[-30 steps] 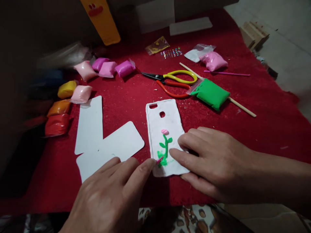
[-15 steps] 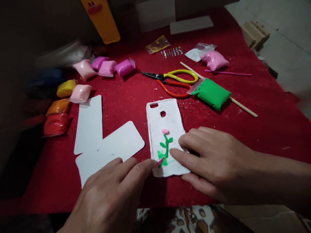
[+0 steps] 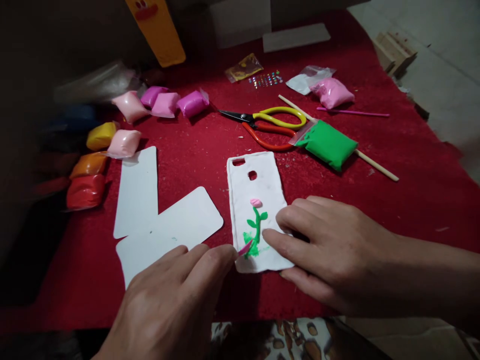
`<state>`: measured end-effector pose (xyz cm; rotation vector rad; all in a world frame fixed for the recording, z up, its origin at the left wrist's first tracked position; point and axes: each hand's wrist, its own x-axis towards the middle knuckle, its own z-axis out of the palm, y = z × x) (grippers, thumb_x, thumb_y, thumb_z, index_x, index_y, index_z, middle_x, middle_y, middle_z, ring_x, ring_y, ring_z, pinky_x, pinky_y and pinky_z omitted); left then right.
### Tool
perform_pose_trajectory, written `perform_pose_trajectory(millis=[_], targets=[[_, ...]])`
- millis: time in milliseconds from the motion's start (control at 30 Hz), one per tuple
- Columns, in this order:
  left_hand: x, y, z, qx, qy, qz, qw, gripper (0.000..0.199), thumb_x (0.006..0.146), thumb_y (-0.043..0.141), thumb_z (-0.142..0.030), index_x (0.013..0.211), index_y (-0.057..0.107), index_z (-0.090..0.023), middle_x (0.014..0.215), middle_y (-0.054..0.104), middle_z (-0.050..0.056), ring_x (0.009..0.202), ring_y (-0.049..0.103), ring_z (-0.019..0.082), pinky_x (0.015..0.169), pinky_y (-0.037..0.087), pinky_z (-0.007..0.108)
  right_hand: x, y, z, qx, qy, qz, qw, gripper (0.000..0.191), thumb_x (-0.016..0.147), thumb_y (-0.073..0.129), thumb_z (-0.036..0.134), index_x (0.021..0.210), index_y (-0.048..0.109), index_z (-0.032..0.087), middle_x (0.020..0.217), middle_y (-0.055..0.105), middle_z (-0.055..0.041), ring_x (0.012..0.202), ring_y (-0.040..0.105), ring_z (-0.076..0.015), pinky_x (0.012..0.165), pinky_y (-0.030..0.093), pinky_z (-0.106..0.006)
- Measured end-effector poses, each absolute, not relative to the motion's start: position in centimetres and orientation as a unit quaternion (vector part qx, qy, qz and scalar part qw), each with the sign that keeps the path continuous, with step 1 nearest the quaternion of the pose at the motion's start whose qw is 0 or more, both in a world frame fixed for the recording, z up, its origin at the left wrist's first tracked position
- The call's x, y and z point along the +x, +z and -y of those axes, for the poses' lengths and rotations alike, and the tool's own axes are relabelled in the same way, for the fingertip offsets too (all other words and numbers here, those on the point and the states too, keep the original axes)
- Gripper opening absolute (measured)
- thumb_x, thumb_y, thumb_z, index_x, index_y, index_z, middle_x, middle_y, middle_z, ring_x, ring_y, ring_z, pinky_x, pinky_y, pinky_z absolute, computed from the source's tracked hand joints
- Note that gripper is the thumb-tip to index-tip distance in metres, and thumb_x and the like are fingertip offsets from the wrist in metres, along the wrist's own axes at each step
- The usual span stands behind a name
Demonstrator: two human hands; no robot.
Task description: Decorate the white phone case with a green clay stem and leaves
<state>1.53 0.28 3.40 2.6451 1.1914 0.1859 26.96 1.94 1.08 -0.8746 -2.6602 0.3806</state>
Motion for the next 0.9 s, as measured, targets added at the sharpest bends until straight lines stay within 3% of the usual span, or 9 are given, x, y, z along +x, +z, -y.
perform_pose_trajectory(millis=[367,633,900], targets=[[1.72,3.51,-0.19,0.905,0.050,-0.410,0.100,0.023,0.091,0.036,-0.010,0.104,0.050,-0.022,0.070,0.057,-0.003,0.056,0.055,0.011,0.051,0.039,0.024,26.91,1.16,-2.05,-0.305,0.134,0.930,0.154,0.023,0.086,0.055,0.022,0.105,0.062,0.013,0.092,0.051,-0.0073,0.077,0.037,-0.0202,0.065,0.025,-0.034],[1.58,2.96,-0.43,0.909,0.048,-0.402,0.093,0.017,0.092,0.036,-0.016,0.102,0.049,-0.021,0.067,0.051,-0.002,0.053,0.051,0.012,0.051,0.038,0.024,26.85,1.05,-1.99,-0.306,0.131,0.930,0.159,0.025,0.086,0.055,0.022,0.108,0.061,0.012,0.091,0.050,-0.0069,0.076,0.037,-0.0199,0.066,0.026,-0.034],[1.29,3.04,0.01,0.898,0.044,-0.422,0.114,0.017,0.093,0.037,-0.019,0.103,0.051,-0.023,0.070,0.056,-0.002,0.055,0.054,0.011,0.052,0.039,0.024,26.92,1.04,-1.92,-0.305,0.134,0.930,0.158,0.026,0.085,0.056,0.022,0.108,0.061,0.012,0.092,0.050,-0.0065,0.078,0.038,-0.0205,0.066,0.027,-0.035]])
